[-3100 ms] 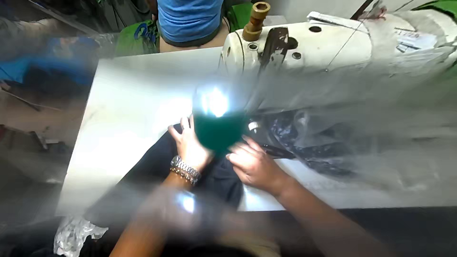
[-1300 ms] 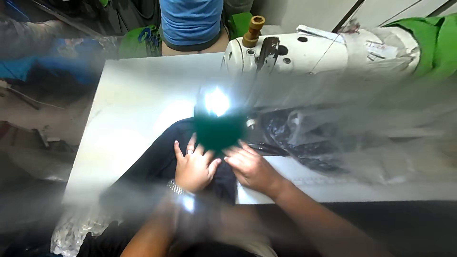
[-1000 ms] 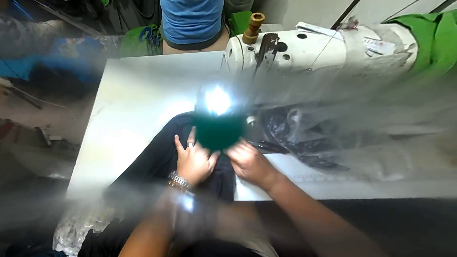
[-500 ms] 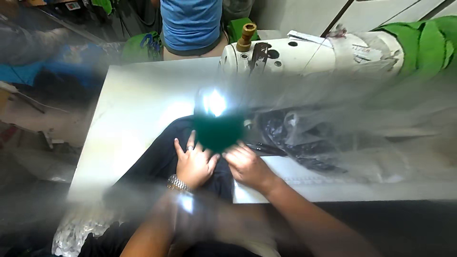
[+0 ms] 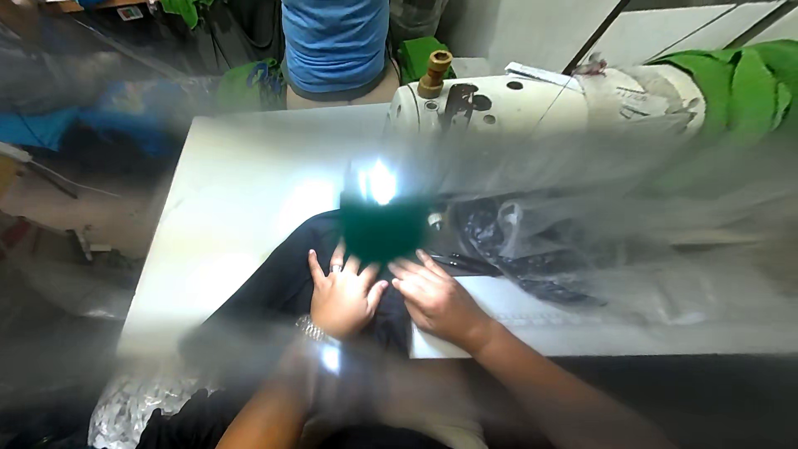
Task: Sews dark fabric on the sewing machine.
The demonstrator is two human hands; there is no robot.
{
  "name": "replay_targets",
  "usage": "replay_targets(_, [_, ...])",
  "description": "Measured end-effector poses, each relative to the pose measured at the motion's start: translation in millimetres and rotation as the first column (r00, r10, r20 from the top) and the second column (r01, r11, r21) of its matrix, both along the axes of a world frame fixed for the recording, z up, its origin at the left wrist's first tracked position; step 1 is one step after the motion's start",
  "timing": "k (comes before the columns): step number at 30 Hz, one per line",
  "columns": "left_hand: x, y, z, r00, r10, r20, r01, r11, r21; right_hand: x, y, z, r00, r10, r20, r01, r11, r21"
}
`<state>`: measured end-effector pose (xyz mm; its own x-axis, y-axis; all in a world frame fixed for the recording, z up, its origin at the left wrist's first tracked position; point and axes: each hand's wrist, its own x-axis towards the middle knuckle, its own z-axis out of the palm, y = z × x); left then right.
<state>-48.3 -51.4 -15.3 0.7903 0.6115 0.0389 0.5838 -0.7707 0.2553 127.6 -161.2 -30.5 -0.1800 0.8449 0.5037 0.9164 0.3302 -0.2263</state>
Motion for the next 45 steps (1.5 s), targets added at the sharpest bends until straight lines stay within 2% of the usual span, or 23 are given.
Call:
replay_targets(16, [4,5,0,1.0,0.021,-0.018,-0.021,1.0,-0.001,-2,12,6,0.999,-0.046,-0.013,0.047,0.999,0.005])
replay_targets(23, [7,20,1,1.0,0.025,-0.012,-0.026,0.998,-0.066,-6,21,6,0.996,-0.084,-0.009,0.083,0.996,-0.013])
replay_targets(25, [7,24,-1,0.998,0.012,0.062,-0.012,1.0,-0.005,-9,26,9,0.995,-0.099,-0.023,0.099,0.995,0.002])
replay_targets(27, [1,27,-2,0.987,-0.048,0.154,0.025,0.989,0.148,-14,24,15,0.99,-0.132,-0.043,0.13,0.991,-0.027])
replay_targets(29, [-12,29,14,0.988,-0.106,0.112,0.087,0.983,0.16,-24,13,24,0.971,-0.224,-0.082,0.219,0.973,-0.067])
replay_targets(31, [-30,31,43,0.989,-0.14,0.046,0.137,0.989,0.058,-43,-8,38,0.909,-0.364,-0.204,0.329,0.925,-0.19])
replay_targets(32, [-40,34,59,0.99,-0.14,-0.013,0.139,0.99,-0.011,-55,-19,48,0.847,-0.418,-0.327,0.307,0.889,-0.341])
replay_targets(34, [-56,44,87,0.978,-0.164,-0.126,0.149,0.981,-0.124,-77,-30,58,0.64,-0.493,-0.59,0.028,0.782,-0.623])
replay_targets(35, [-63,50,98,0.969,-0.198,-0.148,0.176,0.973,-0.148,-89,-27,60,0.51,-0.529,-0.678,-0.139,0.727,-0.672])
replay_targets(37, [-70,58,109,0.95,-0.237,-0.202,0.218,0.97,-0.111,-114,-9,55,0.261,-0.563,-0.784,-0.339,0.707,-0.621])
replay_targets(39, [-70,61,106,0.939,-0.274,-0.21,0.278,0.96,-0.008,-131,12,54,0.066,-0.573,-0.817,-0.388,0.739,-0.551])
replay_targets(40, [-68,62,102,0.932,-0.289,-0.22,0.303,0.953,0.03,-135,19,56,0.009,-0.572,-0.82,-0.385,0.755,-0.531])
replay_targets(41, [-66,63,99,0.924,-0.3,-0.237,0.32,0.946,0.049,-135,22,57,-0.009,-0.573,-0.82,-0.383,0.759,-0.526])
replay_targets(42, [-65,63,97,0.917,-0.325,-0.231,0.346,0.936,0.056,-133,21,56,0.016,-0.574,-0.819,-0.383,0.753,-0.535])
replay_targets(45, [-69,66,95,0.875,-0.484,-0.006,0.484,0.875,0.004,-118,4,49,0.233,-0.57,-0.788,-0.318,0.721,-0.616])
